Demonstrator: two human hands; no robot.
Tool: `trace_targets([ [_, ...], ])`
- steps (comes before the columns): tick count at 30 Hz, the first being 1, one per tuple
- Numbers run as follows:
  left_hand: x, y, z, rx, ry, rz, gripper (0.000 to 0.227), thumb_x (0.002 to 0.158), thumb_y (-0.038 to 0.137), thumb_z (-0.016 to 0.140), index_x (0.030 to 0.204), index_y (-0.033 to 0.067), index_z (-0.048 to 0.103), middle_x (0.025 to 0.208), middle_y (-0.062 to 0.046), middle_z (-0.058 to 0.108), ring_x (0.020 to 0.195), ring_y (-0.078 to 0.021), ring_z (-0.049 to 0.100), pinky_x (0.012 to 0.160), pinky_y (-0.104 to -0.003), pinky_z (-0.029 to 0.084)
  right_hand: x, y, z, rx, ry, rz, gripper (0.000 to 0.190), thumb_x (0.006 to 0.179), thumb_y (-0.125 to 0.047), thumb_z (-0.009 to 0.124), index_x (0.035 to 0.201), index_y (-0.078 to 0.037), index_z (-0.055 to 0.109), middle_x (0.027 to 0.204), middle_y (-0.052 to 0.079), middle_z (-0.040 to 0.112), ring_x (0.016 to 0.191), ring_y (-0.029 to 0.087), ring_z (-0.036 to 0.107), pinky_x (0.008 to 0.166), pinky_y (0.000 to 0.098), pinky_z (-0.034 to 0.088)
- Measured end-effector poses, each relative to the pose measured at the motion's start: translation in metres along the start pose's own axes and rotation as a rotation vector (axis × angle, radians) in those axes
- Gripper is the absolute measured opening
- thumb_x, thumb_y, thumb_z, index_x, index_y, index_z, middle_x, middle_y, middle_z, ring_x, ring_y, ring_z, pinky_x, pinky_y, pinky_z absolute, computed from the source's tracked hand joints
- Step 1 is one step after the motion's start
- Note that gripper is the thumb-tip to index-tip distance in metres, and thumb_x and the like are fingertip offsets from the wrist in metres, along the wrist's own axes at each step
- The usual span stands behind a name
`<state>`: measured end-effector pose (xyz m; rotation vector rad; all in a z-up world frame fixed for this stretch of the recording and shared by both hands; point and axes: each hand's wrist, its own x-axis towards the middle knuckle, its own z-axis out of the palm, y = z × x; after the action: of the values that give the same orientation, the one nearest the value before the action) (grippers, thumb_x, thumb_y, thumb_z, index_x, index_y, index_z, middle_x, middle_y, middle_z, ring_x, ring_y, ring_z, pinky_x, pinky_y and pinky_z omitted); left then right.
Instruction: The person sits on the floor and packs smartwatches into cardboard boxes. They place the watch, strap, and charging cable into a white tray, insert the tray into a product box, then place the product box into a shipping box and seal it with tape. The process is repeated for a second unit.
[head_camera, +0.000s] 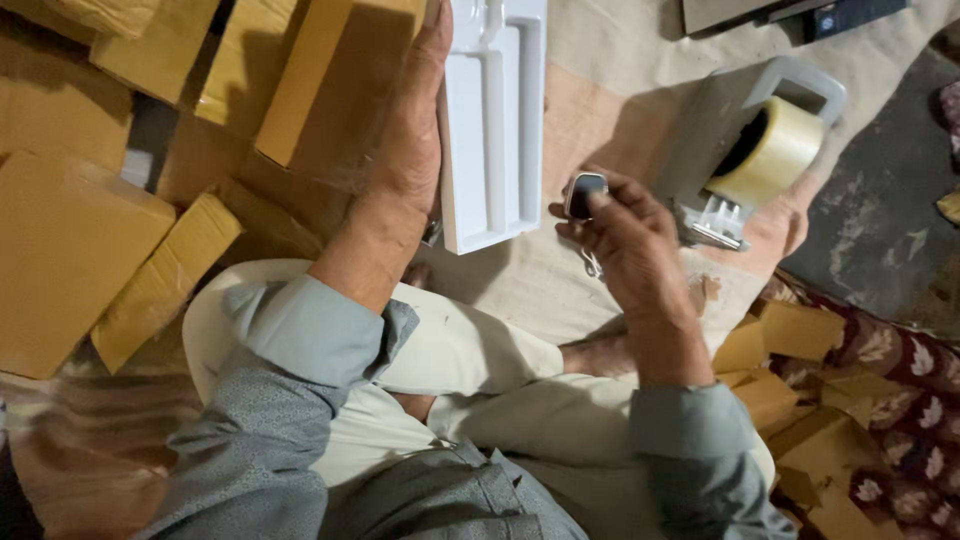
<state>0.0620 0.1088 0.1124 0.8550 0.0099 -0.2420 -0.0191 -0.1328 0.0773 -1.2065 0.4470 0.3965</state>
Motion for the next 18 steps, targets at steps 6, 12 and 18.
trace_targets([
  [6, -0.006, -0.021, 0.014, -0.127, -0.155, -0.199, 0.072, 0.102, 0.062, 0.051, 0.136, -0.0006, 0.061, 0.111, -0.018, 0.074, 0.095, -0.0252, 0.077, 0.086, -0.038, 0.066, -0.026, -0.022, -0.022, 0.39, -0.207, -0.034, 0.064, 0.116, -0.05, 0.038, 0.144, 0.005, 0.054, 0.133, 0.022, 0.064, 0.125, 0.032, 0.065, 0.11, 0.0482, 0.055],
  [12, -0.003, -0.036, 0.013, -0.097, -0.227, -0.275, 0.072, 0.106, 0.061, 0.051, 0.143, -0.0007, 0.058, 0.111, -0.02, 0.074, 0.097, -0.0254, 0.075, 0.087, -0.038, 0.065, -0.014, -0.015, -0.038, 0.437, -0.156, 0.002, 0.081, 0.107, -0.063, 0.032, 0.145, 0.006, 0.051, 0.141, 0.027, 0.062, 0.132, 0.036, 0.062, 0.114, 0.0485, 0.053],
  [18, -0.009, -0.035, 0.008, -0.009, -0.099, -0.23, 0.069, 0.108, 0.055, 0.047, 0.146, -0.0023, 0.055, 0.117, -0.02, 0.072, 0.102, -0.0267, 0.075, 0.093, -0.04, 0.064, -0.001, -0.011, -0.04, 0.418, -0.159, 0.002, 0.089, 0.106, -0.067, 0.03, 0.149, 0.008, 0.051, 0.14, 0.027, 0.062, 0.133, 0.037, 0.062, 0.117, 0.0477, 0.052],
])
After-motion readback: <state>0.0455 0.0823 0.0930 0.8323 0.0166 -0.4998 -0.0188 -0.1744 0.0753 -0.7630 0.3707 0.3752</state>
